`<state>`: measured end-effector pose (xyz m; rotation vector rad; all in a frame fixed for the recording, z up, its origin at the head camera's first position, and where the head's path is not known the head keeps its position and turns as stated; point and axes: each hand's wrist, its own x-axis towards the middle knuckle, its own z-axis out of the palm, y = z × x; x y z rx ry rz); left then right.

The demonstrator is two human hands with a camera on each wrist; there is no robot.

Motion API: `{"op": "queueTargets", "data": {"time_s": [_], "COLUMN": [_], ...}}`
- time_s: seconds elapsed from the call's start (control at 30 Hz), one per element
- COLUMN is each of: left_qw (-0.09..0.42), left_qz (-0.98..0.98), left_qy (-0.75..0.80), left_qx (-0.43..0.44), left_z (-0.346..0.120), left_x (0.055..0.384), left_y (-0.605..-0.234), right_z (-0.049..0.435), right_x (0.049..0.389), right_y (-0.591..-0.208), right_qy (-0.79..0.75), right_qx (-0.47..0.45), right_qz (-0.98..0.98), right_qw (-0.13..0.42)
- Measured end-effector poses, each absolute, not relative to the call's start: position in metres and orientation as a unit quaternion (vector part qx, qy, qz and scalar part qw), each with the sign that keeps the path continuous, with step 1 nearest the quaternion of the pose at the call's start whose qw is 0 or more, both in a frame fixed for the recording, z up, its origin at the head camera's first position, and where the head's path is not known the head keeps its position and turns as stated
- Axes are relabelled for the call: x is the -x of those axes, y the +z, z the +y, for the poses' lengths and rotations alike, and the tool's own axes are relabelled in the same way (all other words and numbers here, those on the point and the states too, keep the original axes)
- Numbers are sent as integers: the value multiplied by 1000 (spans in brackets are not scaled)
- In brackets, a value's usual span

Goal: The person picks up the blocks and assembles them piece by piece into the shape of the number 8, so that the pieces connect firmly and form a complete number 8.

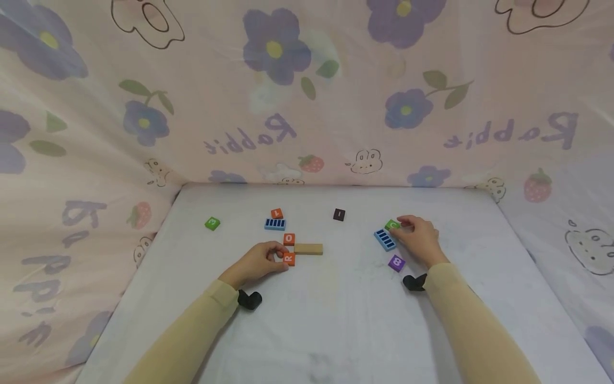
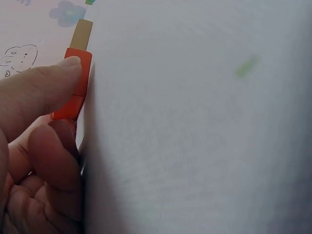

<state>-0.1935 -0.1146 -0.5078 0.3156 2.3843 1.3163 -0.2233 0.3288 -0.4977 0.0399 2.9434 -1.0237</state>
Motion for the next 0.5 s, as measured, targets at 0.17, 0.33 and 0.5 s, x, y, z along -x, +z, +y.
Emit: {"op": "queueTargets", "data": {"time_s": [0.17, 0.33, 0.5], "left_qw": [198, 204, 200], "left_qz": [853, 853, 855], "left_qy": [470, 469, 467], "left_qx": [-111, -106, -108], "left_z": [-114, -114, -115], "left_x": [194, 194, 194], "left_y": [-509, -509, -508], "right_z": [330, 329, 327], "right_x": [226, 228, 231], "right_y": [-500, -503, -504], "right_qy": [-302, -291, -286], "right_qx": [-6, -2, -1], "right_qz": [953, 957, 958], "right_qw": [0, 7, 9]}}
